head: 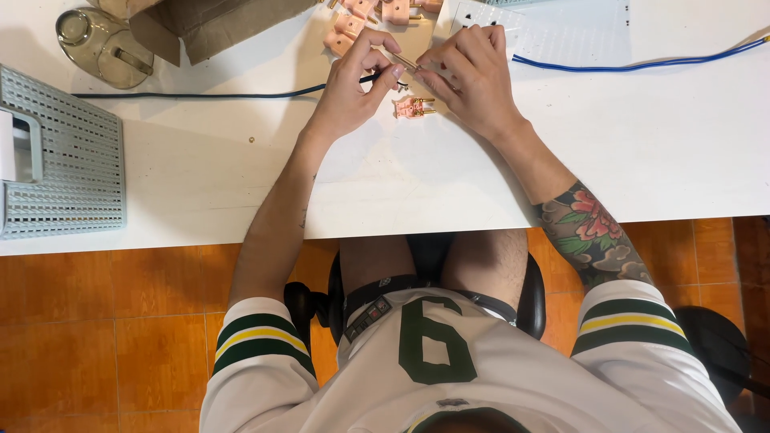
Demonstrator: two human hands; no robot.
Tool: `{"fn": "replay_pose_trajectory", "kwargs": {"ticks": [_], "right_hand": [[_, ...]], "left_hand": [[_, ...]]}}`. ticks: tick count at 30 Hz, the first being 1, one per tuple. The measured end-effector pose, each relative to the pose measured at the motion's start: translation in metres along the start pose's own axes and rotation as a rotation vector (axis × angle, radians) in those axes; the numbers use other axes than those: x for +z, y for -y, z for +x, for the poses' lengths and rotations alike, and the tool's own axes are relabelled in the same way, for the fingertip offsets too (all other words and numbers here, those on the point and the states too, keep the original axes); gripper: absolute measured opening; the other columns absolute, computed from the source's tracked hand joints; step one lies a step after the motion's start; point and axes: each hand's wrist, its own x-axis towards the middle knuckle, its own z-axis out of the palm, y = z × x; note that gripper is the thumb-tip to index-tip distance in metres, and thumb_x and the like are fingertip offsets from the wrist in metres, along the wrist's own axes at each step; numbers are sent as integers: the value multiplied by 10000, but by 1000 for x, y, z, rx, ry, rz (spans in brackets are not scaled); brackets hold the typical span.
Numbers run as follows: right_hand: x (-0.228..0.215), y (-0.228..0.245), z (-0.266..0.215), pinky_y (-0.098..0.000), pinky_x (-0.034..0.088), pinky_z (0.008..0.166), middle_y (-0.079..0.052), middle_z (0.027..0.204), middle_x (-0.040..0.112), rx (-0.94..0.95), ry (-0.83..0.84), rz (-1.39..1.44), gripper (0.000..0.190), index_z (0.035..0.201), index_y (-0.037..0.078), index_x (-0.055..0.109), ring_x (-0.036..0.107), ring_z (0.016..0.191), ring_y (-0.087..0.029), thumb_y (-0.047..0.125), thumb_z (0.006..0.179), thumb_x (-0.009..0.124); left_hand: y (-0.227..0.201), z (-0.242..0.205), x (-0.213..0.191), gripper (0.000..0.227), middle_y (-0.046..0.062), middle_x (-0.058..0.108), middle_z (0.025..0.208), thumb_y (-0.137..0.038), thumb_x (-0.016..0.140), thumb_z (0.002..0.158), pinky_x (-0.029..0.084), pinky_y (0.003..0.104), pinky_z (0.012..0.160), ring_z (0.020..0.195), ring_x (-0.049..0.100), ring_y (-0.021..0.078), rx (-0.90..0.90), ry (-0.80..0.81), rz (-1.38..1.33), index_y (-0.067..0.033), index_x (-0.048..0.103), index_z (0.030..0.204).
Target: The person assembles a small electrical component by inserting a wire into a pink plastic connector and tightening the screw terminals with a screwdriver. The person handles multiple similar connectors and a power strip on the table.
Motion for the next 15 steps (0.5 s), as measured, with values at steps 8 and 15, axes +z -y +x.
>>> {"fn": "replay_pose_trajectory", "kwargs": {"ticks": [8, 15], "right_hand": [[5, -4, -2, -420, 304, 951, -27, 1062, 605, 65, 2, 61, 181, 1183, 96, 791, 533, 995, -242, 238, 1196, 902], [4, -4, -4, -417, 294, 960, -35, 1062, 550, 76, 13, 78, 104, 1191, 120, 836, 532, 1008, -239, 208, 1194, 892]], "left_hand": [[-1, 2, -1, 149, 60, 727, 902, -137, 635, 1215, 523, 322, 924, 908, 727, 189, 44, 18, -13, -94, 537, 1320], [6, 2, 2, 129, 12, 559, 835, -181, 608, 1228, 455, 327, 898, 811, 537, 176, 86, -1, 84, -82, 605, 1310]]}}
